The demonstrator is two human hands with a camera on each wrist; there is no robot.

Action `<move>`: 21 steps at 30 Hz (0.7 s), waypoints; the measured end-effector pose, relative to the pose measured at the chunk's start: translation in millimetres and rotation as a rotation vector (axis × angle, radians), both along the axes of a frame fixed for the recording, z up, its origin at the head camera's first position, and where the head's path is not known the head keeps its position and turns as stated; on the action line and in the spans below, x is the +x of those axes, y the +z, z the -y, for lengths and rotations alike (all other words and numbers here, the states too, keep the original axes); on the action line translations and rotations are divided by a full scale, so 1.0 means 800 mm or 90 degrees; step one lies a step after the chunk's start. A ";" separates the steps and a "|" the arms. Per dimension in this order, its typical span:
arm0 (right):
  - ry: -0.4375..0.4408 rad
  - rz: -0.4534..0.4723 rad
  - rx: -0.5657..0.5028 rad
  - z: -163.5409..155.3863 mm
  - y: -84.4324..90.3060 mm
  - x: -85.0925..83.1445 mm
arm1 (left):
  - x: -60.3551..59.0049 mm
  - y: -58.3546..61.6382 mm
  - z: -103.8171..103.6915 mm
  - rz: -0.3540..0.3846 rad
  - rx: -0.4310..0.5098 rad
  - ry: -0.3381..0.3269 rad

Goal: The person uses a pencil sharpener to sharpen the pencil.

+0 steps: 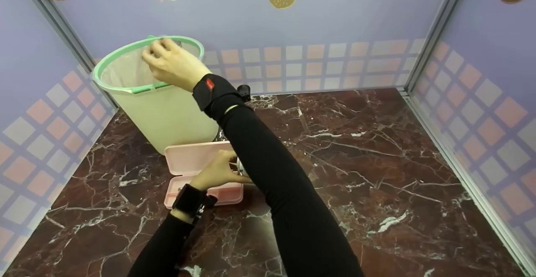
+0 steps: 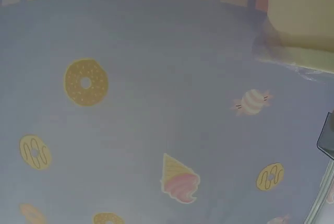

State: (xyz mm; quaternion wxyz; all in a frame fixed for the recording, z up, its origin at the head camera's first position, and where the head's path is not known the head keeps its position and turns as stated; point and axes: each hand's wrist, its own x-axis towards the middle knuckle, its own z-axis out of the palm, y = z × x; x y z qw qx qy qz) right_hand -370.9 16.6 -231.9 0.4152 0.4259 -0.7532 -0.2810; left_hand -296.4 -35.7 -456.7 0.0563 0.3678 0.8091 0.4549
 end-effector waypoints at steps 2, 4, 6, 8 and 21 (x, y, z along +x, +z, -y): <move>-0.017 0.010 -0.033 -0.010 0.006 -0.001 | 0.001 0.000 0.001 0.018 0.002 0.002; -0.036 0.041 -0.077 -0.021 0.012 -0.003 | 0.002 -0.001 0.001 0.037 0.007 -0.002; -0.053 0.095 -0.142 -0.033 0.017 -0.004 | 0.002 -0.001 0.002 0.049 0.011 -0.005; -0.062 0.159 -0.218 -0.047 0.021 -0.005 | 0.003 0.000 0.002 0.051 0.008 -0.004; -0.025 0.455 -0.681 -0.131 -0.016 0.009 | 0.003 0.000 0.006 0.030 -0.007 0.021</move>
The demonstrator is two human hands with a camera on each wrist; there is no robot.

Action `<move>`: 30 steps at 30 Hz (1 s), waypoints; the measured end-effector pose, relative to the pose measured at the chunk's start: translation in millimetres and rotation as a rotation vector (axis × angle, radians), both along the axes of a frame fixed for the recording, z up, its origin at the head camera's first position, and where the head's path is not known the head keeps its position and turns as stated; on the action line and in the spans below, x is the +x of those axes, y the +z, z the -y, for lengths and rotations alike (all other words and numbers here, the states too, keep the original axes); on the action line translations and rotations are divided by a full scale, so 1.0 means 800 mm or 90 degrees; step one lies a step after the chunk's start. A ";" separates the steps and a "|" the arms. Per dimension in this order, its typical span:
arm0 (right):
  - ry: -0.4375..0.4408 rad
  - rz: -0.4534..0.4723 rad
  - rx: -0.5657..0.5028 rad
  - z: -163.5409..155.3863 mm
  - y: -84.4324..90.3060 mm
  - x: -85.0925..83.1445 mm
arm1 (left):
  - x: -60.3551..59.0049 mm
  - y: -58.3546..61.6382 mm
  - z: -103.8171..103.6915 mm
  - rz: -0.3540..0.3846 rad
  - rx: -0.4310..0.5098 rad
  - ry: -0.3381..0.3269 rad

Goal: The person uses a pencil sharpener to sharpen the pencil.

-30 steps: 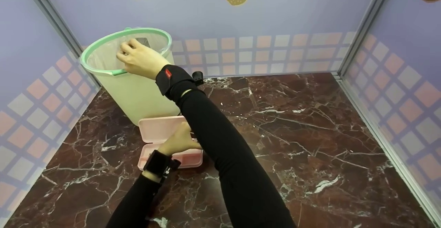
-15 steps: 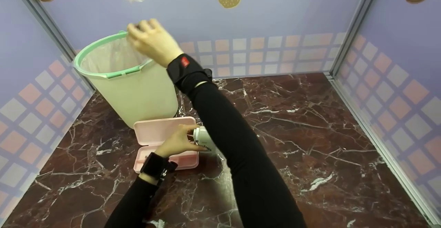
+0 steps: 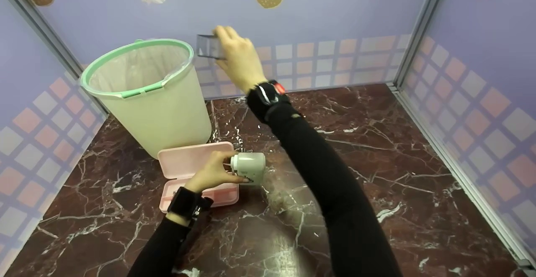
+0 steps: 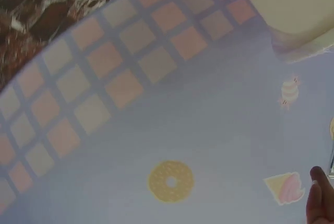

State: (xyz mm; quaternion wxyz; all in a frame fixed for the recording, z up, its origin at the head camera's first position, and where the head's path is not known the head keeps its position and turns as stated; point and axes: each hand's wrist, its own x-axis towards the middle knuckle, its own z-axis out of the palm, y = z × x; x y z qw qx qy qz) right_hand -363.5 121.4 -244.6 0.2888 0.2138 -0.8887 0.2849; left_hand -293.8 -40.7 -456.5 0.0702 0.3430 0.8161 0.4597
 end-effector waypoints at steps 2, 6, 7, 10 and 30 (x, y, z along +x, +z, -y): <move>0.010 0.006 -0.054 -0.015 -0.013 0.005 | 0.000 -0.001 0.001 0.003 -0.003 0.005; 0.024 0.040 -0.158 -0.047 -0.042 0.016 | 0.001 -0.002 0.003 0.002 -0.001 0.015; 0.023 0.054 -0.179 -0.055 -0.049 0.019 | 0.001 -0.003 0.003 0.003 0.004 0.014; 0.018 0.083 -0.221 -0.074 -0.071 0.030 | 0.001 -0.003 0.005 0.006 0.021 0.009; 0.036 0.139 -0.235 -0.135 -0.226 0.127 | -0.003 0.004 0.017 -0.055 0.069 0.085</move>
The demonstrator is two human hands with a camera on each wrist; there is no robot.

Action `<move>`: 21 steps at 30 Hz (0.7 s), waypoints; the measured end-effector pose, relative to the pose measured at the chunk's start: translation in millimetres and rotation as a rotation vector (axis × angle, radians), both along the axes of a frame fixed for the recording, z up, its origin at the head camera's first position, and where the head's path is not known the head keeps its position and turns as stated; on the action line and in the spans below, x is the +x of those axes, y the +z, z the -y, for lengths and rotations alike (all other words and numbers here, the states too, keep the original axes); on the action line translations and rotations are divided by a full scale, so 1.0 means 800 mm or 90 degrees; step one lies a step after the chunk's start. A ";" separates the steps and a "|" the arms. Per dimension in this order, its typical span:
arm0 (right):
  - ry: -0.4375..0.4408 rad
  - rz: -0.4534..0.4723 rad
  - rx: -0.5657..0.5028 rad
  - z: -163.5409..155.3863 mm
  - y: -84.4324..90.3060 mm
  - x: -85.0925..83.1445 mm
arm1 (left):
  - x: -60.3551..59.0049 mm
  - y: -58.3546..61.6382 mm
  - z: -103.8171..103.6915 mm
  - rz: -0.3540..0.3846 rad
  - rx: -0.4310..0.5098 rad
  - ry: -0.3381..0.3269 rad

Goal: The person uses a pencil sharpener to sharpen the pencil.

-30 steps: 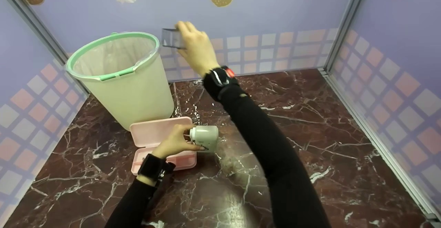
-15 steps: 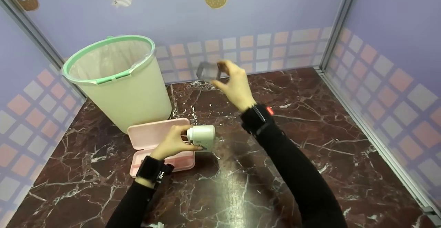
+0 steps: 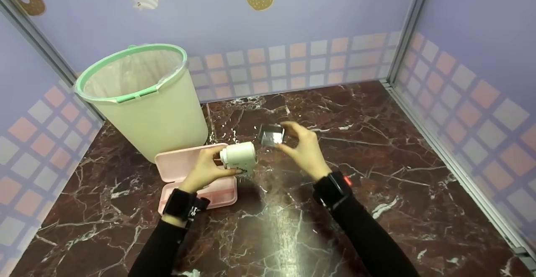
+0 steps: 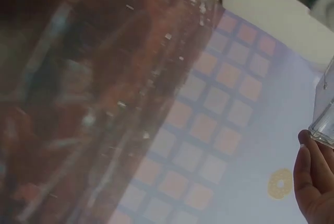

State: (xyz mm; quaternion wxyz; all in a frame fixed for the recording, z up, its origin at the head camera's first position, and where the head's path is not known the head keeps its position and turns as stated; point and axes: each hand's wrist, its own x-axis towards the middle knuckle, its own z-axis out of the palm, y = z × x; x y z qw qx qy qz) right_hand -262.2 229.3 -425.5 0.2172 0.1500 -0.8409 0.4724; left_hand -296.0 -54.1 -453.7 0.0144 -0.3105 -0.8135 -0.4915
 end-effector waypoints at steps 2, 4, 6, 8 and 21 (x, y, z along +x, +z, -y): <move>-0.004 0.010 0.008 0.000 -0.011 0.005 | 0.000 0.001 0.002 -0.019 -0.010 0.015; 0.002 0.026 0.008 0.000 -0.019 0.008 | -0.001 0.002 0.003 -0.033 -0.018 0.025; 0.012 0.040 0.007 0.001 -0.026 0.011 | -0.001 0.003 0.004 -0.039 -0.020 0.030; 0.029 0.055 0.002 0.003 -0.032 0.013 | -0.001 0.002 0.004 -0.040 -0.018 0.033; 0.138 0.132 -0.044 0.013 -0.043 0.013 | -0.001 0.001 0.004 -0.028 0.006 0.015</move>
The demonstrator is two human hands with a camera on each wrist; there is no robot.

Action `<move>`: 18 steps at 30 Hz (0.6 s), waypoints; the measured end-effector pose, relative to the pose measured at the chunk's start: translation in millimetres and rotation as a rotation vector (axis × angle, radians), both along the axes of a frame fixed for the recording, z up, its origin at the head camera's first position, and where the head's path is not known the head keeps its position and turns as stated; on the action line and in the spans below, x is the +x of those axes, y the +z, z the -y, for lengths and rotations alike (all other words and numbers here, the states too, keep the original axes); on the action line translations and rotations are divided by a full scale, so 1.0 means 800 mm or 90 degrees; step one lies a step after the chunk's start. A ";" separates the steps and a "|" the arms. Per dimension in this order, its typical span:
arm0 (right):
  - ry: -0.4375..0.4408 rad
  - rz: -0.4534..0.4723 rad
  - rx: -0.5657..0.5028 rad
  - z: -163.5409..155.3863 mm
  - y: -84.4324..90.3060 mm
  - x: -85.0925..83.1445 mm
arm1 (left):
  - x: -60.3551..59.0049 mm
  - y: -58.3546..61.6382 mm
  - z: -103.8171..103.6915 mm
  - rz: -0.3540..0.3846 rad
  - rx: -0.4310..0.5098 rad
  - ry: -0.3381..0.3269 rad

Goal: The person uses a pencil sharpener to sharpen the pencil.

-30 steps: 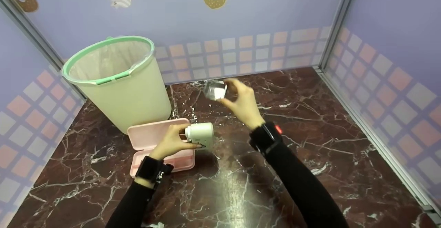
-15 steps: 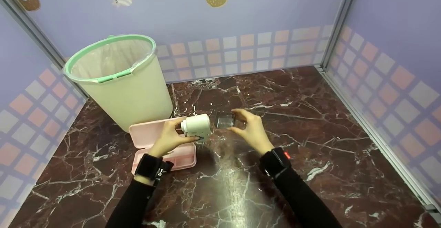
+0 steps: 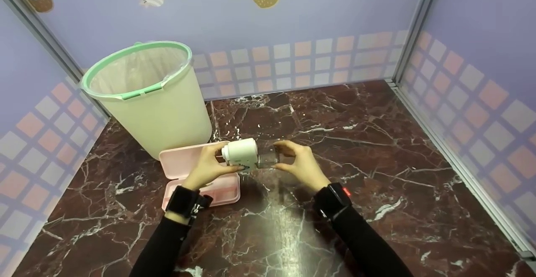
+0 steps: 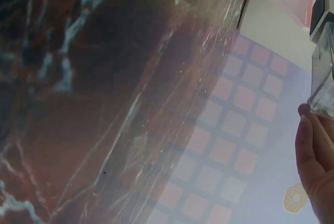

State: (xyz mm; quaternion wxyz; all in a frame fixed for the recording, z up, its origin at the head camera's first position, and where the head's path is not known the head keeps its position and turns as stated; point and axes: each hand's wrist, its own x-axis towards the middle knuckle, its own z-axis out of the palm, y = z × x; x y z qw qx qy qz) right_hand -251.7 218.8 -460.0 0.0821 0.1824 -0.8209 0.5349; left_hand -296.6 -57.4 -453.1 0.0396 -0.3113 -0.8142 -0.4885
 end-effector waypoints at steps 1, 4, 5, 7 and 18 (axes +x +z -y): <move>0.009 0.008 -0.004 0.000 0.000 -0.001 | 0.000 0.000 0.000 0.004 0.005 -0.005; 0.033 0.031 -0.011 -0.001 0.001 -0.002 | 0.000 0.000 -0.001 0.012 0.012 -0.010; 0.037 0.037 -0.013 -0.002 0.002 -0.002 | 0.000 0.000 -0.001 0.012 0.010 -0.010; 0.040 0.036 -0.010 -0.003 0.002 -0.003 | 0.000 0.000 -0.002 0.016 0.009 -0.013; 0.090 0.056 -0.021 0.008 -0.001 -0.005 | 0.008 -0.002 -0.015 0.004 -0.016 -0.040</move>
